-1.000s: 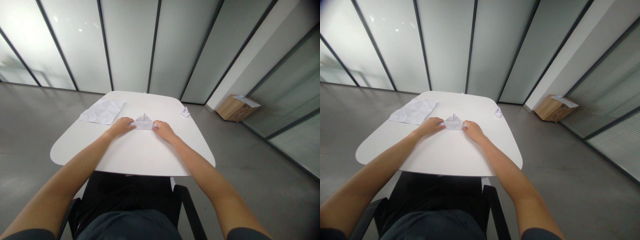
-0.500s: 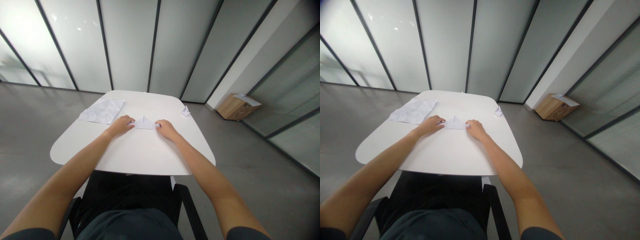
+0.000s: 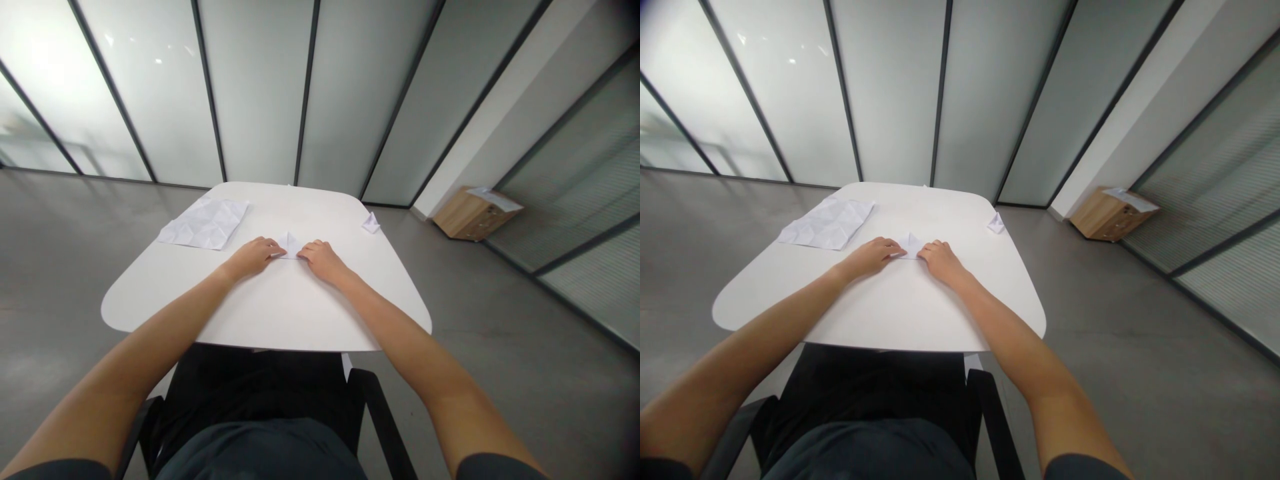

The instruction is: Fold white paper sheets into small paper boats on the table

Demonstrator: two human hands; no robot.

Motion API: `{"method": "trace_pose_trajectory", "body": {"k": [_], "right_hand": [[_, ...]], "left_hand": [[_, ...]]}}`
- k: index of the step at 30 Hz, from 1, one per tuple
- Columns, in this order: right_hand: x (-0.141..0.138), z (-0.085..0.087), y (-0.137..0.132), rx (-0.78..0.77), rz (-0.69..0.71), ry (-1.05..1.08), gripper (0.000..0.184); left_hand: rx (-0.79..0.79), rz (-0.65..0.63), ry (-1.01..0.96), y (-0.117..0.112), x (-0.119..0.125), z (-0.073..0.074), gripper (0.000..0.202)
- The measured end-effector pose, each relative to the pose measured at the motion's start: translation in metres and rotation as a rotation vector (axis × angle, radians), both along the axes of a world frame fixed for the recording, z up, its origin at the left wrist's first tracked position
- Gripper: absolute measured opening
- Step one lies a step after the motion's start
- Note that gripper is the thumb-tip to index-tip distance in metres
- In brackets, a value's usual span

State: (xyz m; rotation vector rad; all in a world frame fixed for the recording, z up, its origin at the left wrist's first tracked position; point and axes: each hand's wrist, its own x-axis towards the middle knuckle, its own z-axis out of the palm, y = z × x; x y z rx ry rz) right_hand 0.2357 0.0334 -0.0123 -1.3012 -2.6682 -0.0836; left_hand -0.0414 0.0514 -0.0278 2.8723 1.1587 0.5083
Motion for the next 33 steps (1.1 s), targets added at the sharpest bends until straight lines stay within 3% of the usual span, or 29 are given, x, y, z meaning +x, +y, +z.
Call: {"method": "trace_pose_trajectory", "body": {"k": [8, 18, 27, 33], "right_hand": [[-0.004, 0.001, 0.004, -0.021, 0.009, 0.028, 0.035], [0.028, 0.008, 0.008, -0.074, -0.18, 0.066, 0.033], [0.021, 0.006, 0.006, -0.06, -0.153, 0.062, 0.03], [0.017, 0.003, 0.003, -0.057, -0.121, 0.084, 0.029]], "left_hand": [[-0.003, 0.118, 0.019, -0.01, 0.001, 0.014, 0.039], [-0.123, 0.163, -0.074, 0.011, -0.029, 0.013, 0.035], [0.024, 0.174, -0.014, -0.006, -0.01, 0.011, 0.046], [0.107, 0.144, 0.016, -0.014, 0.002, 0.012, 0.043]]}}
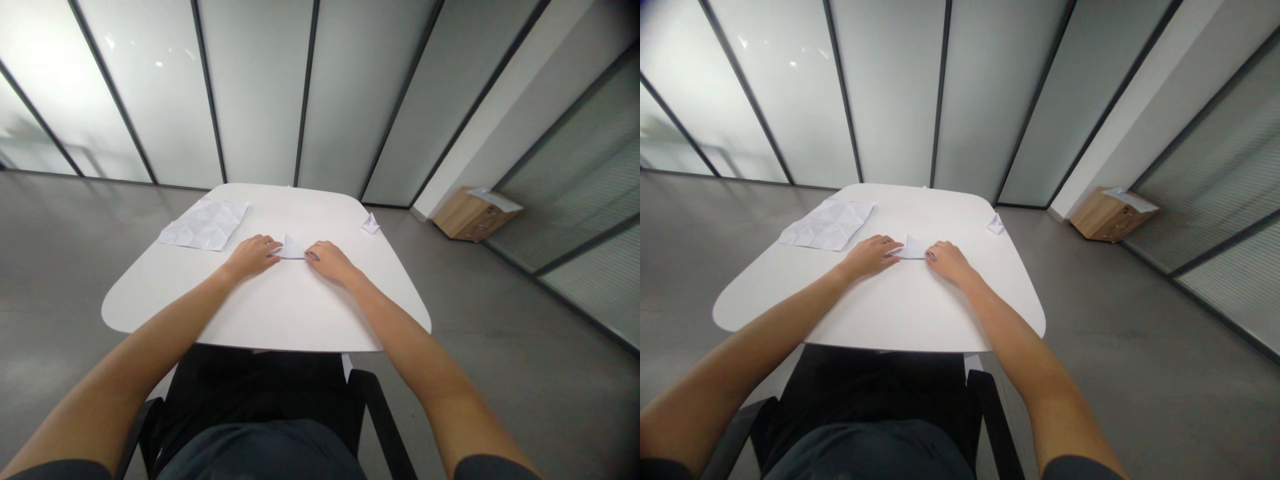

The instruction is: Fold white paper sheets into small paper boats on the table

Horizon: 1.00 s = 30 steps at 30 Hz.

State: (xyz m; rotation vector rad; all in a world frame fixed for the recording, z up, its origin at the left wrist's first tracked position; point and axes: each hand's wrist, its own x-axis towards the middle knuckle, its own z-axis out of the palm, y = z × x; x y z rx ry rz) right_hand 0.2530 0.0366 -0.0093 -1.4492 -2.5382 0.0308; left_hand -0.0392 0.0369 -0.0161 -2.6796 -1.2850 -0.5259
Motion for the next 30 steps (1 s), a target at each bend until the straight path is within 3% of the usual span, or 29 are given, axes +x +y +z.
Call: {"method": "trace_pose_trajectory", "body": {"k": [16, 24, 30], "right_hand": [[-0.004, -0.01, 0.007, 0.0, -0.101, 0.189, 0.036], [-0.015, -0.011, 0.005, 0.001, -0.326, 0.488, 0.069], [-0.024, -0.014, 0.005, -0.074, -0.34, 0.485, 0.058]], "left_hand": [[-0.047, 0.022, -0.009, -0.004, 0.003, 0.01, 0.044], [-0.044, 0.01, -0.168, -0.005, 0.005, 0.011, 0.046], [-0.09, 0.014, -0.315, -0.005, 0.009, 0.008, 0.047]]}}
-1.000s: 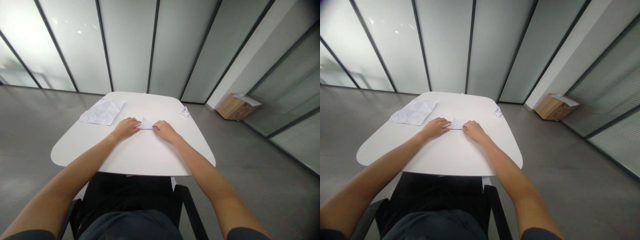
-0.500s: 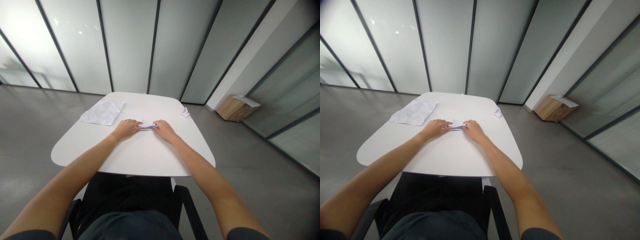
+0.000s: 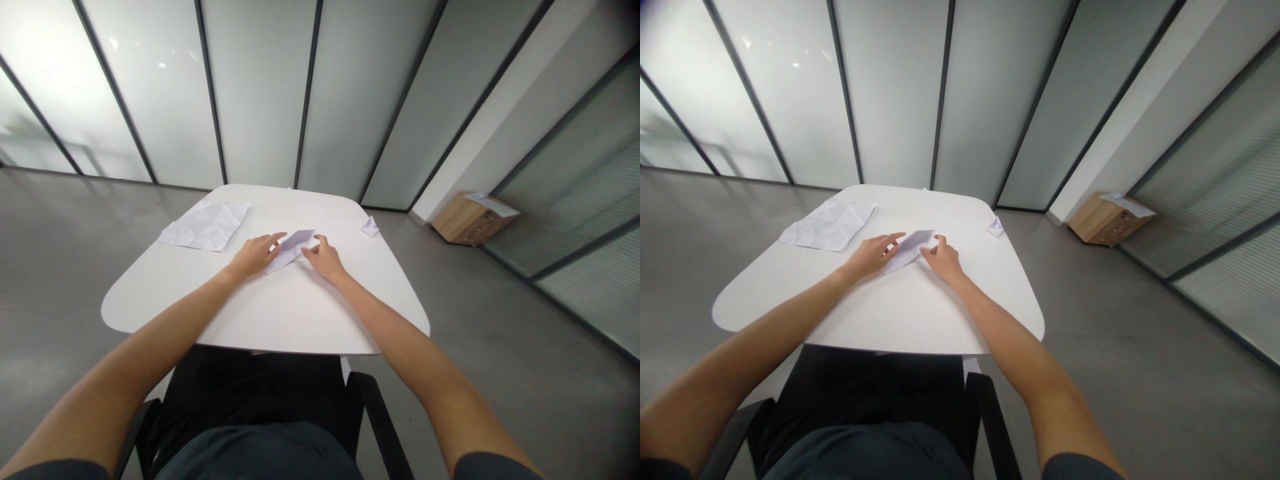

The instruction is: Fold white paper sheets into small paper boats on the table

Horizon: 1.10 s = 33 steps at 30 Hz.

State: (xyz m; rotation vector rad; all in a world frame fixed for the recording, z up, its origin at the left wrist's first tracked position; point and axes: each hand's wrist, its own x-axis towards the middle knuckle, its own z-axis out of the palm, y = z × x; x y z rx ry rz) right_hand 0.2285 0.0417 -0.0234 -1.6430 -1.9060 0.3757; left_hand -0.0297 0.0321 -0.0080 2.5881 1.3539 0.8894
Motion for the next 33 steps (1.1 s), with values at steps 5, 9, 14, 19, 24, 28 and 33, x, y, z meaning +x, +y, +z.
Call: {"method": "trace_pose_trajectory", "body": {"k": [5, 9, 14, 19, 24, 28, 33], "right_hand": [[-0.008, -0.003, -0.001, 0.007, 0.032, -0.067, 0.045], [-0.01, 0.001, -0.006, 0.02, 0.077, -0.137, 0.03], [-0.01, 0.009, -0.011, 0.07, 0.122, -0.162, 0.031], [-0.007, 0.01, -0.01, 0.169, 0.168, -0.202, 0.03], [-0.005, 0.006, -0.008, 0.212, 0.172, -0.183, 0.031], [-0.002, 0.0, -0.001, 0.245, 0.174, -0.114, 0.03], [0.002, -0.006, 0.005, 0.225, 0.208, 0.02, 0.03]], "left_hand": [[-0.045, -0.014, -0.08, 0.0, 0.006, -0.003, 0.05], [-0.065, 0.006, -0.108, -0.001, 0.011, -0.004, 0.051], [-0.072, 0.095, -0.132, 0.001, 0.012, -0.003, 0.054], [-0.124, 0.181, -0.133, 0.007, 0.006, -0.005, 0.048], [-0.121, 0.197, -0.134, 0.014, 0.0, -0.011, 0.04], [-0.163, 0.195, -0.151, 0.016, -0.002, -0.011, 0.037], [-0.297, 0.221, -0.255, 0.015, -0.002, -0.007, 0.037]]}}
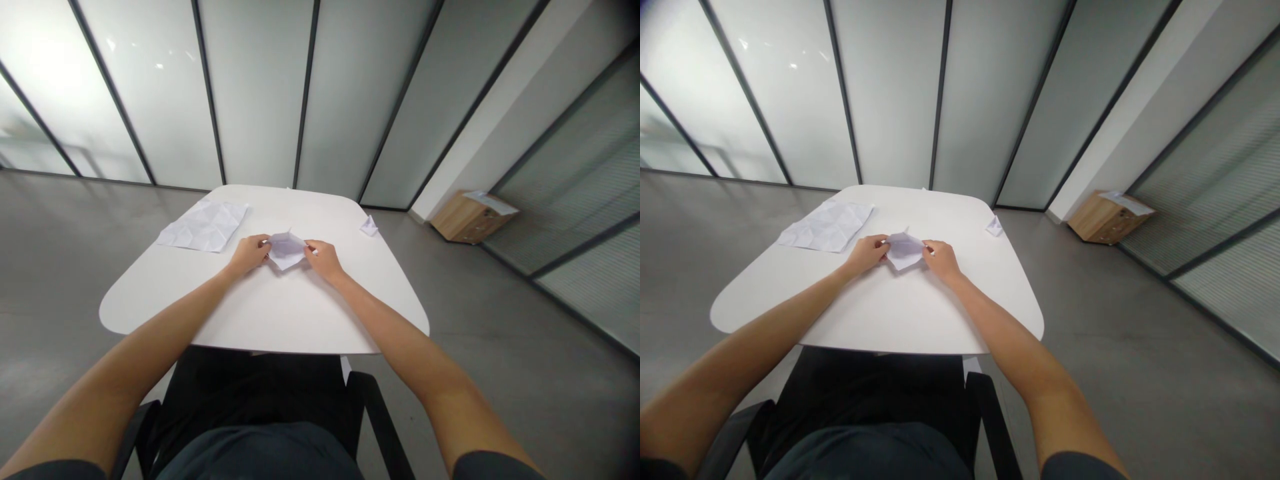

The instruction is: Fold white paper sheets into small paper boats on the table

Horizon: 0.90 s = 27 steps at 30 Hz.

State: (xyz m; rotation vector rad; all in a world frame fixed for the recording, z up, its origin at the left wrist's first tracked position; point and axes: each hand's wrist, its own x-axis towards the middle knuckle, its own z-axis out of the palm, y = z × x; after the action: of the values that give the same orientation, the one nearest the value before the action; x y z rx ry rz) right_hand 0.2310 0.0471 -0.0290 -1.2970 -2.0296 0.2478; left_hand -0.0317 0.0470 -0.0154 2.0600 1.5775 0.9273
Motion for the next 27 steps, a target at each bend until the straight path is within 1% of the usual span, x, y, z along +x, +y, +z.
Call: {"method": "trace_pose_trajectory", "body": {"k": [3, 7, 10, 14, 18, 22, 24, 26, 27], "right_hand": [[0.001, -0.001, 0.001, -0.024, 0.0, 0.052, 0.033], [0.002, 0.0, 0.002, -0.033, -0.005, 0.036, 0.036], [0.002, 0.001, 0.002, -0.056, -0.016, 0.042, 0.037], [0.002, 0.003, 0.002, -0.113, -0.029, 0.117, 0.038], [0.005, 0.005, 0.001, -0.195, -0.035, 0.226, 0.037], [0.006, 0.006, 0.001, -0.226, -0.03, 0.274, 0.039], [0.006, 0.005, 0.002, -0.207, -0.057, 0.232, 0.033], [0.006, 0.004, 0.004, -0.187, -0.066, 0.162, 0.026], [0.007, 0.002, 0.004, -0.183, -0.061, 0.129, 0.025]], "left_hand": [[-0.066, -0.005, -0.09, 0.0, 0.0, 0.0, 0.036], [-0.113, -0.053, -0.182, 0.003, -0.001, -0.004, 0.033], [-0.128, -0.075, -0.275, 0.005, -0.001, -0.008, 0.036], [-0.142, -0.085, -0.414, 0.006, -0.002, -0.011, 0.037], [-0.176, -0.077, -0.502, 0.007, -0.002, -0.013, 0.034], [-0.228, -0.146, -0.492, 0.009, -0.004, -0.013, 0.034], [-0.253, -0.162, -0.462, 0.01, -0.005, -0.012, 0.032], [-0.231, -0.148, -0.382, 0.009, -0.005, -0.009, 0.033], [-0.196, -0.136, -0.308, 0.008, -0.004, -0.008, 0.035]]}}
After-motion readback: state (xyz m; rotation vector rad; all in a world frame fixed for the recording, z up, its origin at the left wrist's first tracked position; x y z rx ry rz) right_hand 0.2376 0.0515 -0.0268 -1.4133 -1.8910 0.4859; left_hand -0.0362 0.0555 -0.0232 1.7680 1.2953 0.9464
